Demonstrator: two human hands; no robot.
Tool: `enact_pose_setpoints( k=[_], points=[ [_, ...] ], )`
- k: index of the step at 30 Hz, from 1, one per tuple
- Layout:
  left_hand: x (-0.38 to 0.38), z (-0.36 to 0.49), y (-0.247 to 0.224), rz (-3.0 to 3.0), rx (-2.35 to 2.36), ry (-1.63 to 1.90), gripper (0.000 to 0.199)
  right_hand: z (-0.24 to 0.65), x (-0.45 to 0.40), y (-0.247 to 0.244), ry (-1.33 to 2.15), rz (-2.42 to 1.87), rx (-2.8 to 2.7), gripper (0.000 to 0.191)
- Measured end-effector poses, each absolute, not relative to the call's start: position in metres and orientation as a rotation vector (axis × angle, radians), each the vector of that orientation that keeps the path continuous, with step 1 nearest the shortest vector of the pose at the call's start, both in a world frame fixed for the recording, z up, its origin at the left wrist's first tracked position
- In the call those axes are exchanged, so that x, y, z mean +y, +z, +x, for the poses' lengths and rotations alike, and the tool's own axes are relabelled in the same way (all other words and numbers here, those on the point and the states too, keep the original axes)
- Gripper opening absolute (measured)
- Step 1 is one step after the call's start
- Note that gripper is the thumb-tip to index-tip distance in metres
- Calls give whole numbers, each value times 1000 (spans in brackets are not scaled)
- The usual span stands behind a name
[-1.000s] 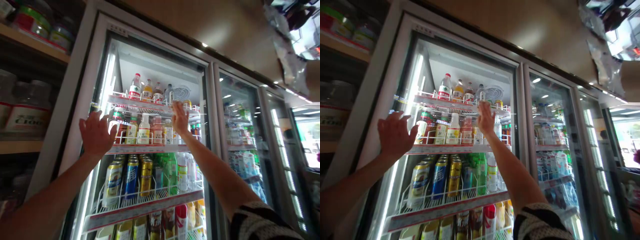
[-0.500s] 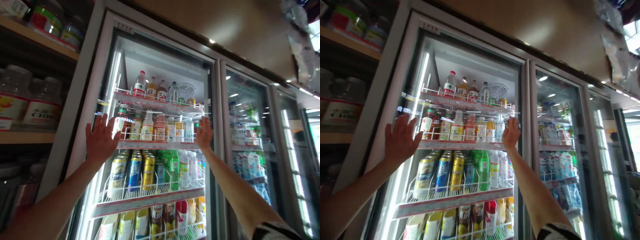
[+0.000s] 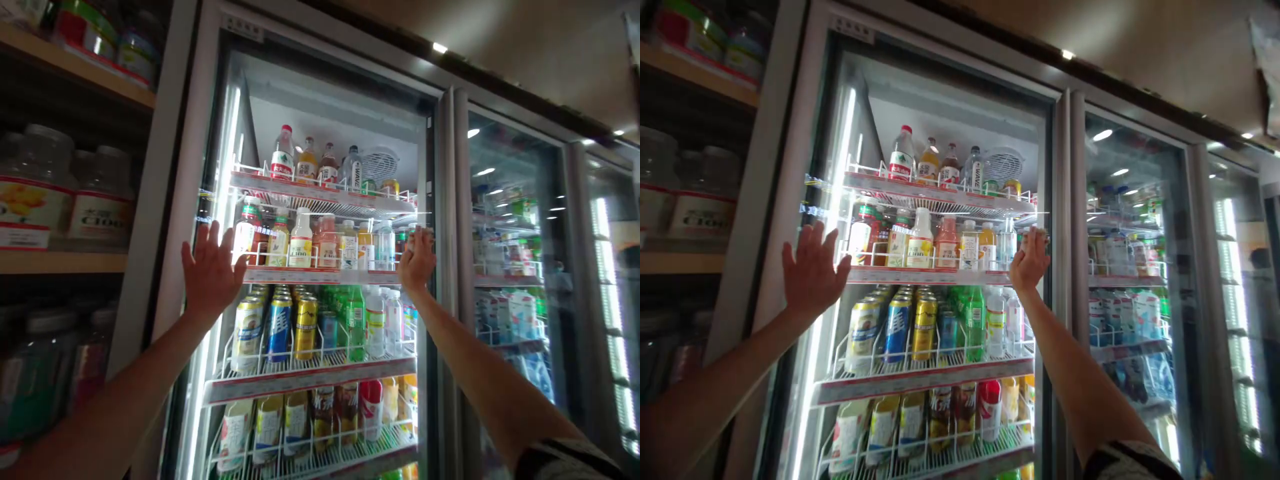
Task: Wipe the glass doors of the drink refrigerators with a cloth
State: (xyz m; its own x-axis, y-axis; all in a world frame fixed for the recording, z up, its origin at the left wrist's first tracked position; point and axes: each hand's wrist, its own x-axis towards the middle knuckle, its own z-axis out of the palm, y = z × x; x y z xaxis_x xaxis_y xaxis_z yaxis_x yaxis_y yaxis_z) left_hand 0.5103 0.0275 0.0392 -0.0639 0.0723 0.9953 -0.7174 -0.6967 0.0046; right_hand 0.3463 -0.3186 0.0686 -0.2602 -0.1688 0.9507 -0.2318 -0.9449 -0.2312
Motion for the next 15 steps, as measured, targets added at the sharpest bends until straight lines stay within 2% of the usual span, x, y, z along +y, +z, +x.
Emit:
enact_pose_setpoints(
  k=[3,7,10,15],
  points=[
    [28,513,38,1658,-697,1806,57,371,-280,73,2424,1933,-335,62],
    [32,516,38,1682,-708,1824,57,408,-193,50,1926,2083,301,69],
    [34,516,37,1687,-735,1824,57,408,-184,44,1697,2079,450,68],
    [38,522,32,1692,-727,1861,55,394,-228,75,2238,1991,-67,60]
  ],
)
